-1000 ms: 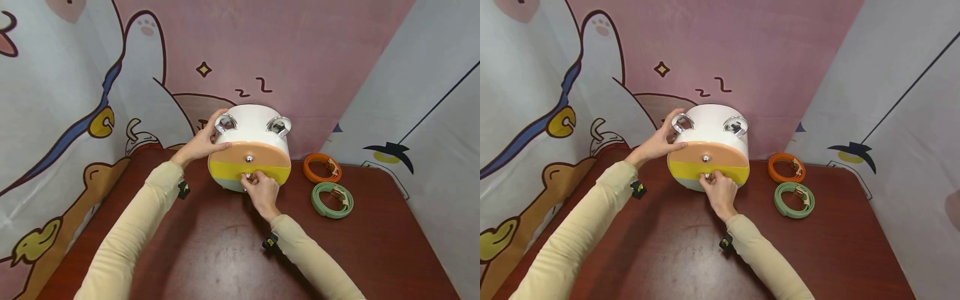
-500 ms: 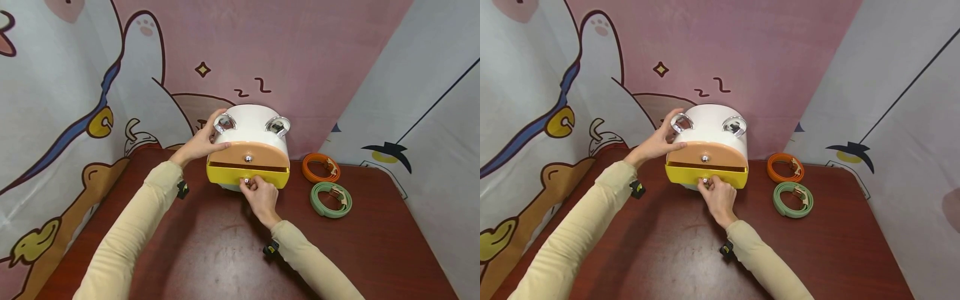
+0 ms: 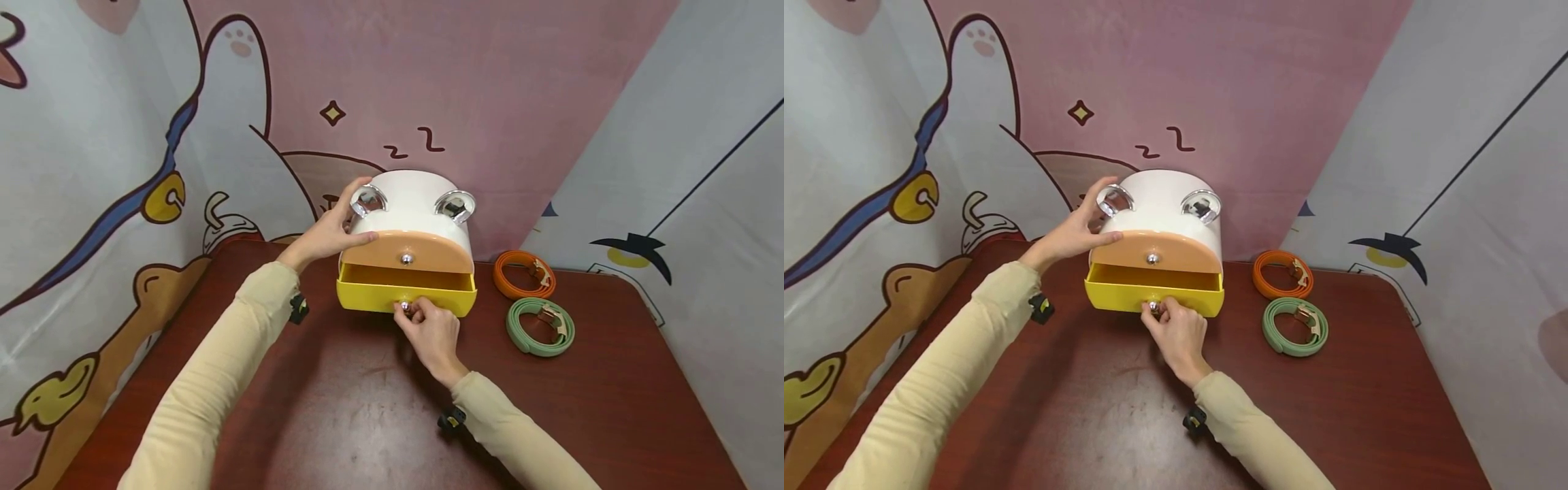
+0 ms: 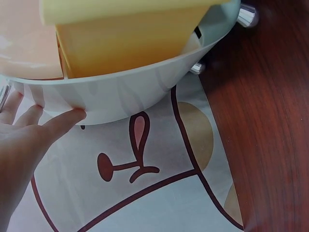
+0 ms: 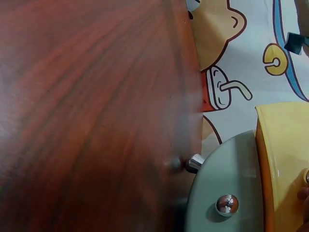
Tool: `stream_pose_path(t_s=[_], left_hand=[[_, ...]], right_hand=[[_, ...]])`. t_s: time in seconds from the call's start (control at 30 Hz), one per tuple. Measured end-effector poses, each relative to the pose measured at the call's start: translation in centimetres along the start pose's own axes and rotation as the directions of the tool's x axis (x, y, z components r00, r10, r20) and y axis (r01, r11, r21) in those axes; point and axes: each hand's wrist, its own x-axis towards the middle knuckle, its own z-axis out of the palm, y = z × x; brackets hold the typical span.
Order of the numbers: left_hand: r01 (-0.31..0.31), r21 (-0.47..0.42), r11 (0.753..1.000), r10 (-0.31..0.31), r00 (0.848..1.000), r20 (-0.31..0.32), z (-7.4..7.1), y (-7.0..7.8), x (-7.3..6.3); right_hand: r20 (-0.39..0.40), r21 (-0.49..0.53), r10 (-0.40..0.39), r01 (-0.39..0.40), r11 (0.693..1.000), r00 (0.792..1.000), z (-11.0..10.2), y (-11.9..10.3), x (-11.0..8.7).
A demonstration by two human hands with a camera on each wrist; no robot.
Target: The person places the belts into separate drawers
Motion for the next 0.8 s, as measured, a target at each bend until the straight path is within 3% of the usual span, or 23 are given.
stream_pose_path(t_s=[0.8], left_hand=[[0.024, 0.002, 1.000, -0.024, 1.000, 0.007, 0.0, 0.3, 0.0]], right_hand=[[-0.010, -0.014, -0.163, 0.163, 0.986, 0.987, -1.6, -1.4, -2.3]])
